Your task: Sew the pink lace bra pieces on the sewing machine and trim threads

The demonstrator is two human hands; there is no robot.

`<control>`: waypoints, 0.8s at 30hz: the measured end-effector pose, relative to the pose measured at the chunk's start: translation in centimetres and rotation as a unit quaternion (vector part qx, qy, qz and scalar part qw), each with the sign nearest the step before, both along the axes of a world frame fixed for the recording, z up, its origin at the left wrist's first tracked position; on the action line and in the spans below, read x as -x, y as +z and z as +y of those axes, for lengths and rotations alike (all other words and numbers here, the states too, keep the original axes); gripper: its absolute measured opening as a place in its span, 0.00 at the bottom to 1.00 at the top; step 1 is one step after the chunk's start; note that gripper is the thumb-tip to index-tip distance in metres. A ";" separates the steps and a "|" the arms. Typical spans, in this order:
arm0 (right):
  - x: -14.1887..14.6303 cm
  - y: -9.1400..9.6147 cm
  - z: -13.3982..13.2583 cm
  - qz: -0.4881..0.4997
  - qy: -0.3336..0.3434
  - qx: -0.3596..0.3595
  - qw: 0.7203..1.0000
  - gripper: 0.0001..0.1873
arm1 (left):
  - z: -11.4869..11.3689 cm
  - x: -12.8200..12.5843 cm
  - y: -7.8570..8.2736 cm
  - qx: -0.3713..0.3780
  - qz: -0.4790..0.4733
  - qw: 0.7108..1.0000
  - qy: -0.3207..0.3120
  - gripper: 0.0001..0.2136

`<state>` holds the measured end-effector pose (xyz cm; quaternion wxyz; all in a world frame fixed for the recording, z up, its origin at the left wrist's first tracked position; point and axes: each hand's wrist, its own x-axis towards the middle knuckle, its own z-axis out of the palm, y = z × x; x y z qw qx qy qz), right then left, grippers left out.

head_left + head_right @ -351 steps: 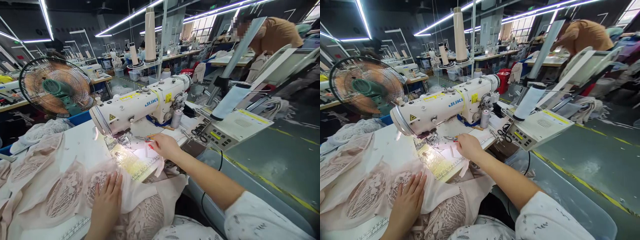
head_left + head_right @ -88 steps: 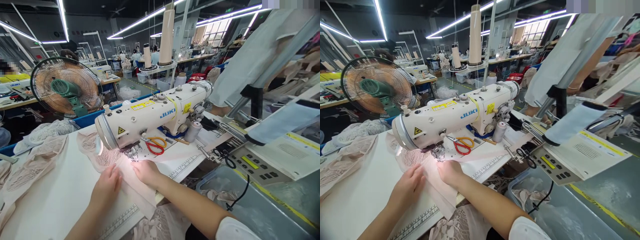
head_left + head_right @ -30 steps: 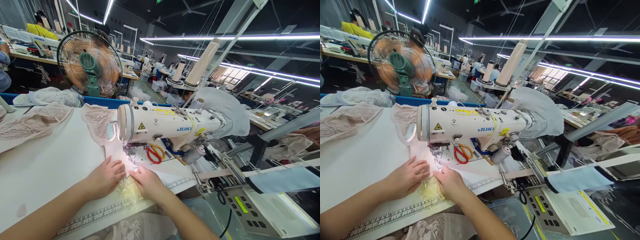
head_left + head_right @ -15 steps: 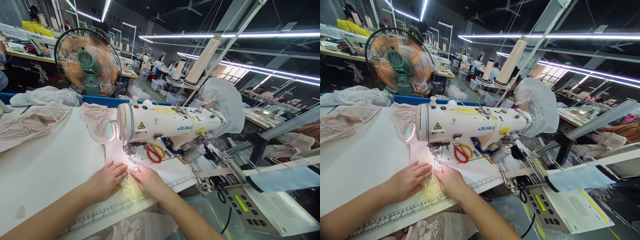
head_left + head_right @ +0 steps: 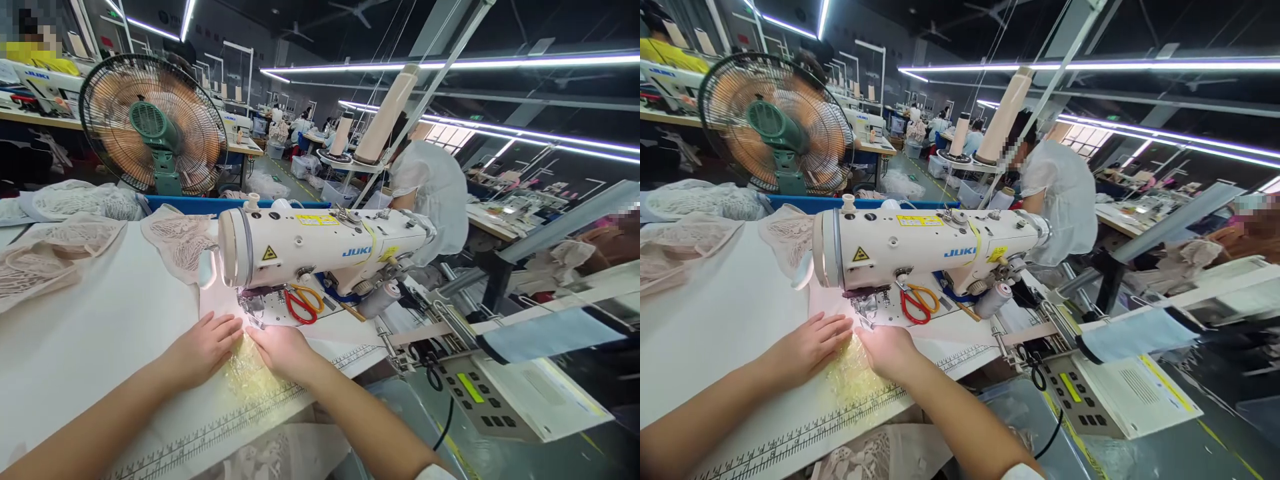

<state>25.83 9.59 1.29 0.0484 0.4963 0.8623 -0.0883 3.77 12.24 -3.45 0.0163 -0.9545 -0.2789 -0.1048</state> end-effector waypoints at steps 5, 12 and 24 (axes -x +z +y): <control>0.2 0.0 0.3 -0.005 -0.009 0.007 1.000 0.23 | 0.4 0.0 0.0 0.004 0.007 1.000 -0.001 0.17; 0.8 -0.3 1.0 -0.017 -0.019 0.009 1.000 0.23 | 1.4 0.3 -0.9 0.003 -0.036 0.999 0.010 0.17; 2.1 -1.7 1.2 -0.021 -0.048 -0.015 0.999 0.28 | 3.8 1.3 0.0 0.020 -0.012 0.999 0.041 0.17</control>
